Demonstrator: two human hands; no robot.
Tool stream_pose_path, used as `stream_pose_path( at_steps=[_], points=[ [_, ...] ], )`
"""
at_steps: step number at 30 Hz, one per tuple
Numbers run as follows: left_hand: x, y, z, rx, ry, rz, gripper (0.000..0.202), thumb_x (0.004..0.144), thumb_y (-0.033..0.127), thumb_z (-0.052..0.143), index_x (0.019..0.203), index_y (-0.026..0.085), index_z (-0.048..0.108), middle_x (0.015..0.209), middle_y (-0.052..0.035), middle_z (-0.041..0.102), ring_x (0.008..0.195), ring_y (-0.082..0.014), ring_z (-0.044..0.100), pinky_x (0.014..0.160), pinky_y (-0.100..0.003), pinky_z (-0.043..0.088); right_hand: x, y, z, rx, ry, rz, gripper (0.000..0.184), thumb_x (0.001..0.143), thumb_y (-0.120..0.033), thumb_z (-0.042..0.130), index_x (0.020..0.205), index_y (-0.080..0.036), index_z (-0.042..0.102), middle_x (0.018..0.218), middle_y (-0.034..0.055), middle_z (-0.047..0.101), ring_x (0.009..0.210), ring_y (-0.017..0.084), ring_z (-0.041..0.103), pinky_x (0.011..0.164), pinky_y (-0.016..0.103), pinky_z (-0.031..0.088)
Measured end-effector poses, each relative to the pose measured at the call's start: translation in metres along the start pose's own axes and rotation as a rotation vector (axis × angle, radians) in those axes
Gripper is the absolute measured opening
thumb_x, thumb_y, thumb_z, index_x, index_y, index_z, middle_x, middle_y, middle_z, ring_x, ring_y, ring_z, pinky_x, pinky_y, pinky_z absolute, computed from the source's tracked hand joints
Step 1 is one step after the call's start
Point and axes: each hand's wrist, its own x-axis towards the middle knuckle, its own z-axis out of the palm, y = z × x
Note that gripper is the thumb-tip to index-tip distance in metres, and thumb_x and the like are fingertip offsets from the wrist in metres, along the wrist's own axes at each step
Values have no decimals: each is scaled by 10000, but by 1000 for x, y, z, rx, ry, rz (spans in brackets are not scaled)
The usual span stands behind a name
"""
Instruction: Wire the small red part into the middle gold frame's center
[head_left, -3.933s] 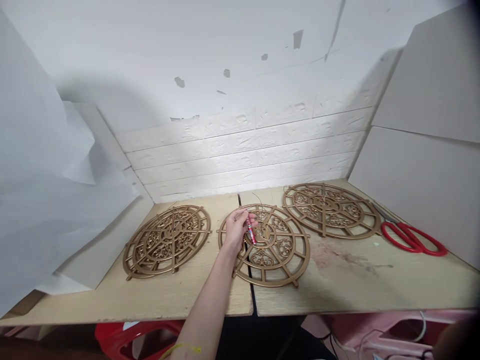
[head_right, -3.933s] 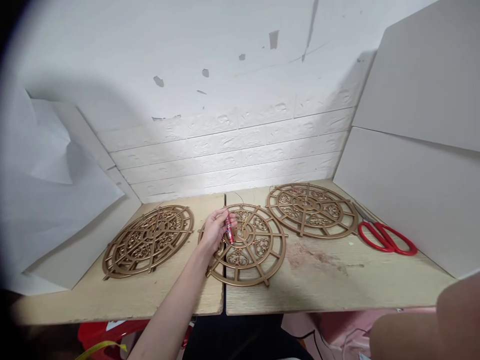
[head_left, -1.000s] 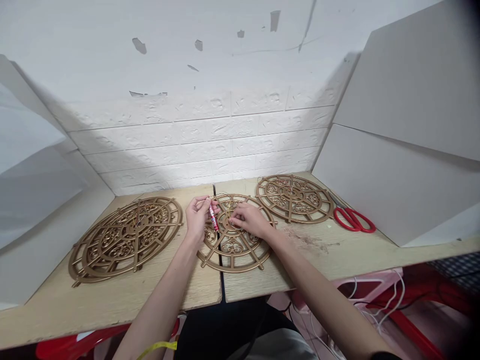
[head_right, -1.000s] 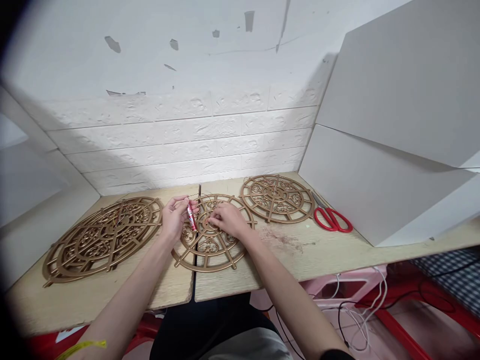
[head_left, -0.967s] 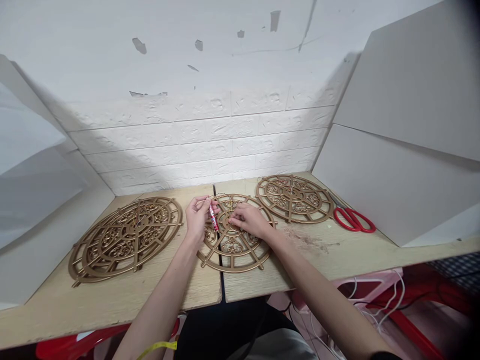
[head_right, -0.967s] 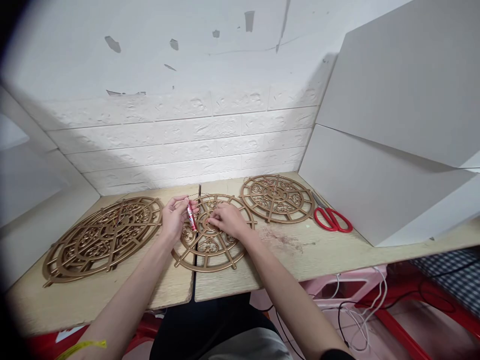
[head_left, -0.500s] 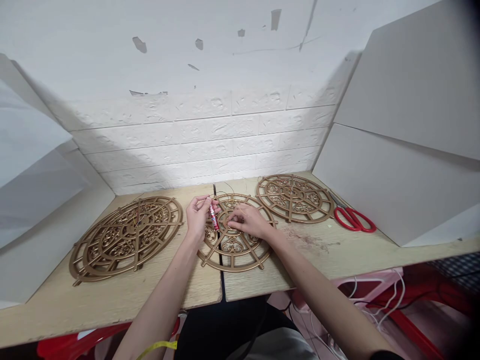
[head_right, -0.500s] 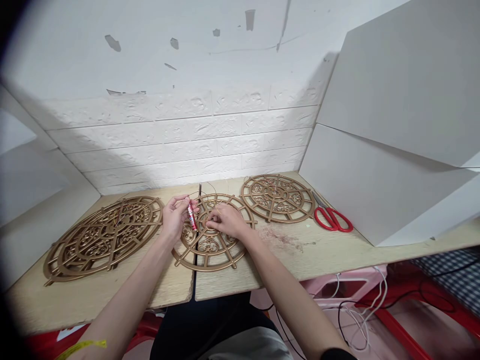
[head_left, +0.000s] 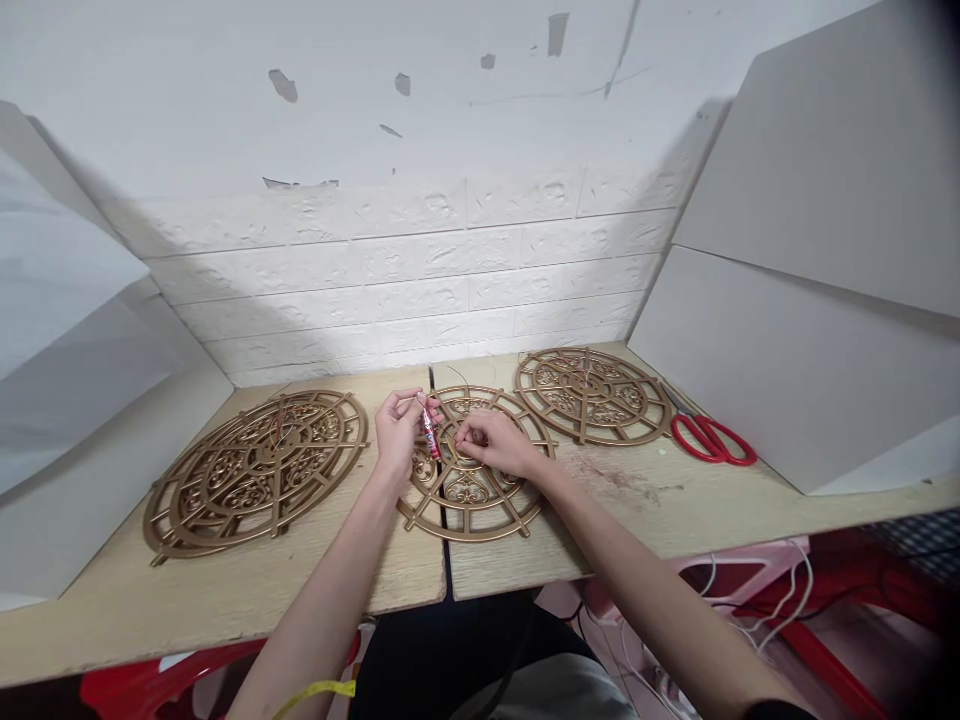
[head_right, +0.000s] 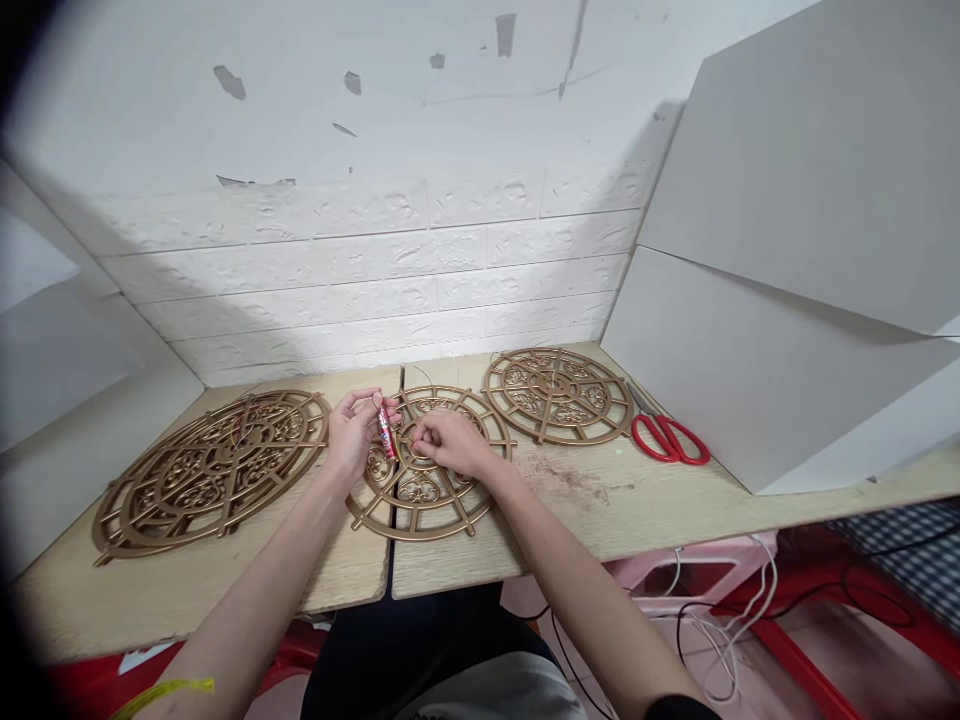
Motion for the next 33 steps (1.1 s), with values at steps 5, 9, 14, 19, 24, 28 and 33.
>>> stream_pose_path(
  at_steps=[5, 9, 14, 19, 24, 28, 33],
  points=[
    [0, 0, 0, -7, -5, -2, 374, 602, 330, 752, 851, 151, 538, 701, -38, 693, 546, -152, 646, 504, -246, 486, 0, 1, 2, 8, 1, 13, 63, 766, -117, 598, 801, -167, 616, 698, -6, 576, 636, 121, 499, 630, 234, 380],
    [0, 1, 1, -16, 0, 2, 369, 600, 326, 755, 843, 147, 541, 694, -36, 691, 541, -148, 643, 505, -245, 489, 0, 2, 1, 8, 9, -5, 29, 801, -169, 589, 786, -169, 614, 732, 4, 586, 669, 127, 508, 641, 238, 385],
    [0, 1, 1, -16, 5, 7, 353, 613, 320, 749, 844, 143, 549, 694, -40, 691, 547, -146, 646, 540, -261, 508, -1, 1, 1, 25, 11, -4, 81, 830, -210, 569, 768, -165, 598, 748, 7, 602, 672, 122, 519, 642, 234, 385],
    [0, -1, 0, -36, 13, 16, 321, 618, 288, 742, 835, 140, 557, 695, -41, 691, 572, -140, 648, 587, -277, 532, -1, -2, 1, 82, 32, 34, 110, 837, -231, 546, 762, -163, 590, 693, -3, 575, 618, 112, 494, 587, 225, 366],
    [0, -1, 0, -42, 7, 37, 303, 628, 271, 734, 835, 132, 563, 688, -42, 690, 614, -143, 659, 651, -303, 552, 1, -6, -4, 250, 108, 118, 127, 825, -270, 549, 775, -160, 588, 691, 3, 574, 615, 118, 498, 577, 234, 387],
    [0, 0, 0, -38, 4, 27, 308, 635, 281, 731, 840, 138, 550, 694, -42, 696, 593, -145, 660, 625, -298, 551, 2, -3, -7, 451, 222, 190, 166, 798, -330, 594, 815, -165, 607, 752, 16, 596, 680, 130, 532, 632, 252, 426],
    [0, 1, 0, -36, 10, 24, 313, 634, 283, 730, 842, 139, 546, 688, -40, 696, 578, -146, 660, 602, -289, 547, 3, 6, -13, 676, 375, 286, 211, 742, -355, 668, 825, -165, 631, 719, 9, 605, 658, 124, 542, 627, 255, 435]
  ],
)
